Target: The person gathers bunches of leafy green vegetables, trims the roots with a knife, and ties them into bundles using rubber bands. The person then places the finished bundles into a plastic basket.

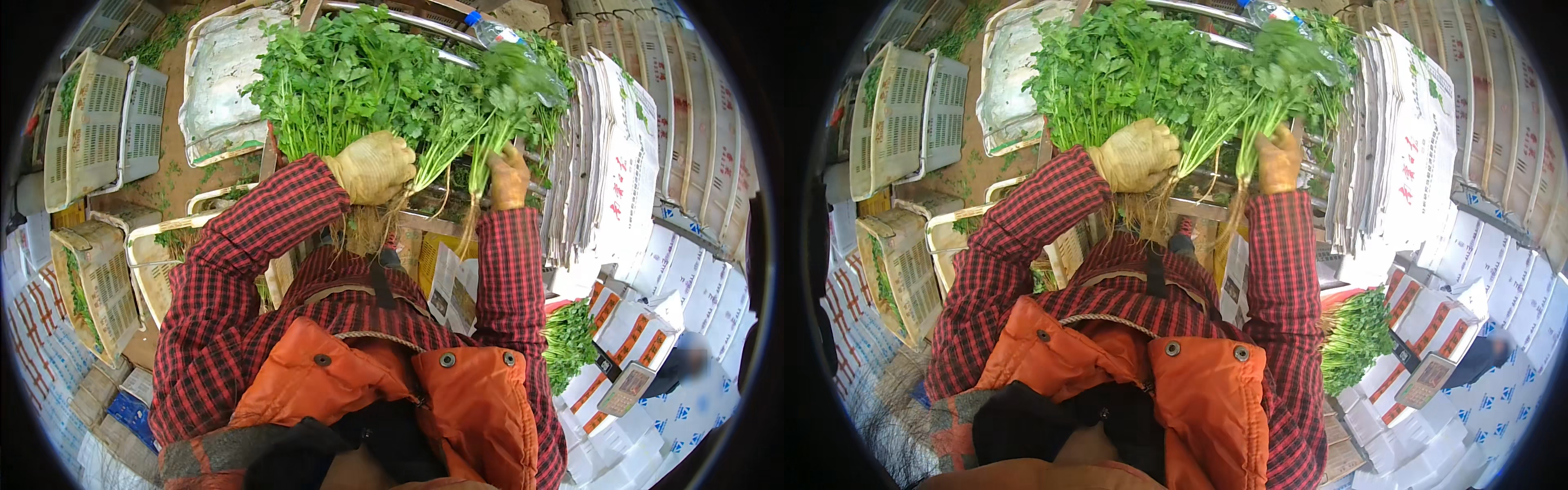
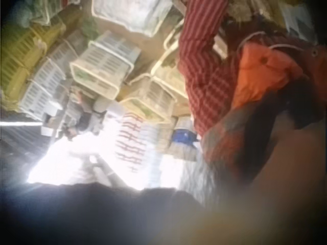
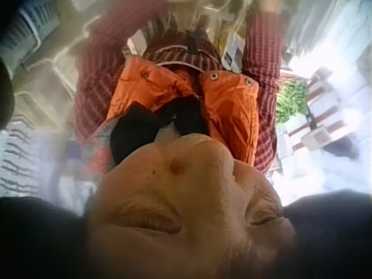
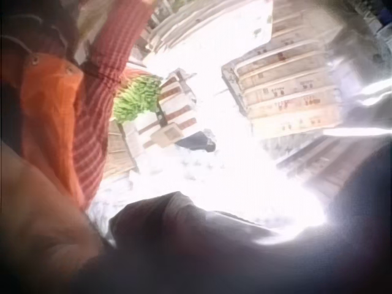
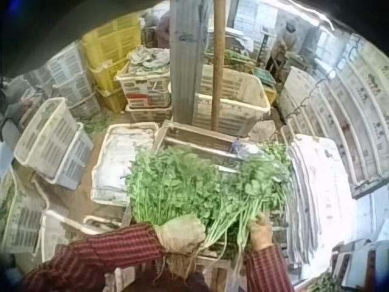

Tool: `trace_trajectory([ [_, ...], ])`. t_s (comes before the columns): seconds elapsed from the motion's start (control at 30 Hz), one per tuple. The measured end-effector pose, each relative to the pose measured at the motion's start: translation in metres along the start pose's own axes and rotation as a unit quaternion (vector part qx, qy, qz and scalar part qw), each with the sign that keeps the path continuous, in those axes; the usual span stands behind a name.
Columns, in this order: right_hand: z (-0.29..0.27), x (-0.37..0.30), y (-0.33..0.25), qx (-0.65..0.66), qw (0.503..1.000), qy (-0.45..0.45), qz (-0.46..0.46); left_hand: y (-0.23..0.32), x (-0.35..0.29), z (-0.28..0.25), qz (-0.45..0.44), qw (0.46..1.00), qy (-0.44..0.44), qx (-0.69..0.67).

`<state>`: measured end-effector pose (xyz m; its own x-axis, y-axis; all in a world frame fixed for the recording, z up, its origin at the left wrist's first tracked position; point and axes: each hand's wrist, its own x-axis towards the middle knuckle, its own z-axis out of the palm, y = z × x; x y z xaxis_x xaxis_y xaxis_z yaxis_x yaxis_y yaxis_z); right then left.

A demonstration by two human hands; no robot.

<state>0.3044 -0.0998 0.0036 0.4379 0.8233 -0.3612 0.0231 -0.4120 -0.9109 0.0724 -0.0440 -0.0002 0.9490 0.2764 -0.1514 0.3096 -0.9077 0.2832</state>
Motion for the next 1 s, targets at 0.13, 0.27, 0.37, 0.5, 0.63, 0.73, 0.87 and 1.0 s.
trace_trajectory([
  [0.13, -0.01, 0.005, 0.043, 0.062, 0.998, 0.027, -0.004, 0.012, 0.003, 0.003, -0.076, 0.987, 0.103, -0.1],
  [0.27, -0.016, 0.001, 0.057, 0.029, 0.998, 0.055, 0.014, 0.033, 0.02, -0.022, -0.233, 0.966, -0.082, -0.072],
  [0.37, -0.016, 0.0, 0.066, -0.046, 0.997, 0.067, 0.019, 0.043, 0.036, -0.024, -0.222, 0.963, -0.15, -0.027],
  [0.5, -0.012, -0.012, 0.05, -0.132, 0.99, 0.043, 0.008, 0.035, 0.027, -0.005, -0.33, 0.903, 0.016, -0.276],
  [0.63, -0.015, -0.013, 0.047, -0.19, 0.981, 0.026, 0.014, 0.017, -0.009, -0.012, -0.203, 0.632, 0.255, -0.703],
  [0.73, -0.012, -0.013, 0.048, -0.055, 0.998, 0.0, 0.028, 0.013, -0.018, -0.016, -0.082, 0.428, 0.335, -0.836],
  [0.87, -0.007, -0.006, 0.057, -0.162, 0.986, 0.031, -0.011, 0.003, -0.022, -0.071, 0.082, 0.393, 0.396, -0.826],
  [1.0, 0.001, 0.002, 0.065, -0.216, 0.975, 0.004, -0.043, -0.094, -0.038, -0.114, 0.265, 0.347, 0.36, -0.825],
])
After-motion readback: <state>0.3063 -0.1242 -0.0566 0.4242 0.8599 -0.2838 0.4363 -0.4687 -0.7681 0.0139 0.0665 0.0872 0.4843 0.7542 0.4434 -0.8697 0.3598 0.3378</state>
